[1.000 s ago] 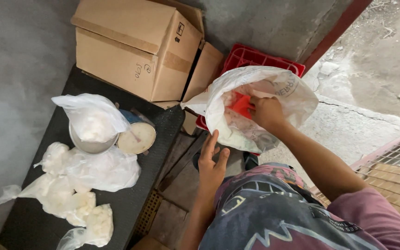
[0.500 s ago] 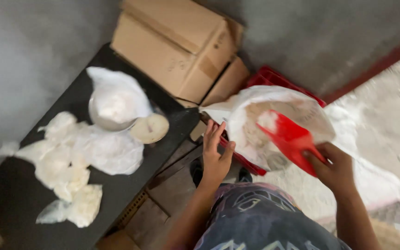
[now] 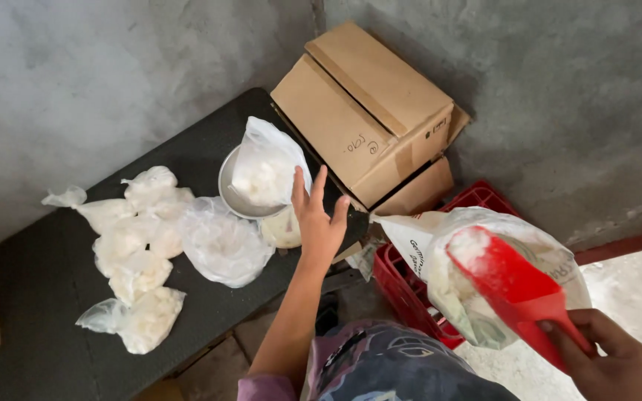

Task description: Scooping a white granulated agricultural substance from a large sack into smaller individual plastic bags.

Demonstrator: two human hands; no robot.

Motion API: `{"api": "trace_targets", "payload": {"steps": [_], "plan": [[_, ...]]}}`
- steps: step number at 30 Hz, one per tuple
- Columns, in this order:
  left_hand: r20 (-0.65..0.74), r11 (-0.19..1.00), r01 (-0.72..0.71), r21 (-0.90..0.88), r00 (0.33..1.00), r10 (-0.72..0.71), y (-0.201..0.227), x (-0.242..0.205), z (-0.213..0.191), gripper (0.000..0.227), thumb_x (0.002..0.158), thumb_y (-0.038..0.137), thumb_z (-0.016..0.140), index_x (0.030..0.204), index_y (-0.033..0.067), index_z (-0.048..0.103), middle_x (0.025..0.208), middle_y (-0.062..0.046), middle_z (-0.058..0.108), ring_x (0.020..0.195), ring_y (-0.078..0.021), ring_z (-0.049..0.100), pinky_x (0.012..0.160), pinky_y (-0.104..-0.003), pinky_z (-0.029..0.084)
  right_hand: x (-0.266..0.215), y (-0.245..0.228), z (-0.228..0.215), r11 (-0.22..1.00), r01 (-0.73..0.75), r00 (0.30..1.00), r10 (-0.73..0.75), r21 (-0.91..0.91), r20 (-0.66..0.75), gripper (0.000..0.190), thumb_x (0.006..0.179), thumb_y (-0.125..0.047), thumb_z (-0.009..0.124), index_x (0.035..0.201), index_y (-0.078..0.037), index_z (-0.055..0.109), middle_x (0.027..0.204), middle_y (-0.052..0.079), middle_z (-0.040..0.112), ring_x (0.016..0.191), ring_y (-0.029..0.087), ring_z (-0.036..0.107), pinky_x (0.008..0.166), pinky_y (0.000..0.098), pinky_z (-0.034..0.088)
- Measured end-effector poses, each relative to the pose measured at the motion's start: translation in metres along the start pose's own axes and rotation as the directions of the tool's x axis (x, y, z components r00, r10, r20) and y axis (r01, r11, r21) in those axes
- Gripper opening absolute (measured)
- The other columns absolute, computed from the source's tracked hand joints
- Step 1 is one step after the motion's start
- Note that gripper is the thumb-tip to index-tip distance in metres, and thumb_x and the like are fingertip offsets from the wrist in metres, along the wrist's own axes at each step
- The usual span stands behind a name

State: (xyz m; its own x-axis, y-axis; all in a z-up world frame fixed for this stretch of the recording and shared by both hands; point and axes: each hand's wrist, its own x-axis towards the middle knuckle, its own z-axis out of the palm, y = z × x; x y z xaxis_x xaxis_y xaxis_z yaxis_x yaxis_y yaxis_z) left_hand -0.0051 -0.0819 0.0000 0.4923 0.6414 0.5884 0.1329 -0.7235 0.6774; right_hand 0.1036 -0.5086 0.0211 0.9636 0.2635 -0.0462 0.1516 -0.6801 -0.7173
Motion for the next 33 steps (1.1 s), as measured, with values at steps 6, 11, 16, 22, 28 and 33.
{"api": "trace_targets", "payload": {"steps": [6, 11, 16, 22, 28, 33], "plan": [[0.008, 0.998, 0.02, 0.063, 1.0, -0.021, -0.037, 0.026, 0.001, 0.076, 0.09, 0.028, 0.079, 0.157, 0.0139, 0.045, 0.169, -0.029, 0.014, 0.156, -0.0488, 0.018, 0.122, -0.059, 0.024, 0.006, -0.061, 0.021, 0.997, 0.064, 0.996, -0.06, -0.05, 0.066, 0.026, 0.082, -0.013, 0.085, 0.104, -0.003, 0.077, 0.079, 0.01, 0.077, 0.072, 0.013, 0.071, 0.068, 0.0308, 0.057], [0.073, 0.992, 0.077, 0.099, 0.994, -0.084, -0.088, 0.026, 0.004, 0.08, 0.09, 0.03, 0.079, 0.157, 0.0072, 0.04, 0.168, -0.031, 0.011, 0.155, -0.0505, 0.015, 0.123, -0.059, 0.02, 0.013, -0.099, 0.047, 0.964, 0.164, 0.979, -0.185, 0.209, 0.082, 0.02, 0.081, -0.009, 0.081, 0.099, -0.002, 0.076, 0.077, 0.007, 0.077, 0.072, 0.008, 0.067, 0.065, 0.0277, 0.055], [0.087, 0.981, 0.128, -0.143, 0.989, -0.116, -0.081, 0.021, -0.038, 0.075, 0.101, 0.028, 0.069, 0.163, 0.0081, 0.032, 0.172, -0.023, 0.028, 0.16, -0.0455, 0.025, 0.129, -0.054, 0.026, 0.03, -0.133, 0.073, 0.913, 0.379, 0.914, -0.394, 0.151, 0.094, 0.024, 0.077, -0.01, 0.083, 0.099, -0.004, 0.075, 0.076, 0.002, 0.074, 0.068, 0.006, 0.065, 0.061, 0.0252, 0.053], [0.179, 1.0, -0.029, -0.007, 0.983, 0.03, -0.041, 0.037, -0.058, 0.071, 0.087, 0.026, 0.076, 0.152, 0.0178, 0.048, 0.165, -0.031, 0.014, 0.153, -0.0518, 0.016, 0.117, -0.067, 0.02, 0.043, -0.2, 0.097, 0.877, 0.464, 0.874, -0.476, 0.121, 0.101, 0.017, 0.081, -0.011, 0.083, 0.092, -0.002, 0.074, 0.074, 0.001, 0.071, 0.065, 0.006, 0.058, 0.06, 0.0244, 0.048], [0.312, 0.99, 0.08, 0.12, 0.943, -0.114, -0.095, 0.032, -0.043, 0.063, 0.092, 0.018, 0.072, 0.148, 0.0006, 0.05, 0.165, -0.02, 0.039, 0.158, -0.0436, 0.021, 0.119, -0.069, 0.017, 0.055, -0.23, 0.117, 0.852, 0.487, 0.858, -0.508, 0.193, 0.077, 0.016, 0.084, -0.011, 0.082, 0.095, -0.003, 0.074, 0.081, 0.003, 0.071, 0.072, 0.004, 0.058, 0.063, 0.0233, 0.048], [0.152, 0.968, 0.121, -0.22, 0.984, -0.089, -0.077, 0.019, -0.101, 0.058, 0.103, 0.019, 0.063, 0.153, -0.0039, 0.044, 0.163, -0.026, 0.04, 0.155, -0.0428, 0.034, 0.124, -0.049, 0.033, 0.062, -0.273, 0.128, 0.794, 0.607, 0.794, -0.604, -0.043, 0.068, 0.025, 0.08, -0.014, 0.086, 0.099, -0.001, 0.074, 0.089, 0.01, 0.074, 0.075, 0.014, 0.066, 0.069, 0.0295, 0.053]]}}
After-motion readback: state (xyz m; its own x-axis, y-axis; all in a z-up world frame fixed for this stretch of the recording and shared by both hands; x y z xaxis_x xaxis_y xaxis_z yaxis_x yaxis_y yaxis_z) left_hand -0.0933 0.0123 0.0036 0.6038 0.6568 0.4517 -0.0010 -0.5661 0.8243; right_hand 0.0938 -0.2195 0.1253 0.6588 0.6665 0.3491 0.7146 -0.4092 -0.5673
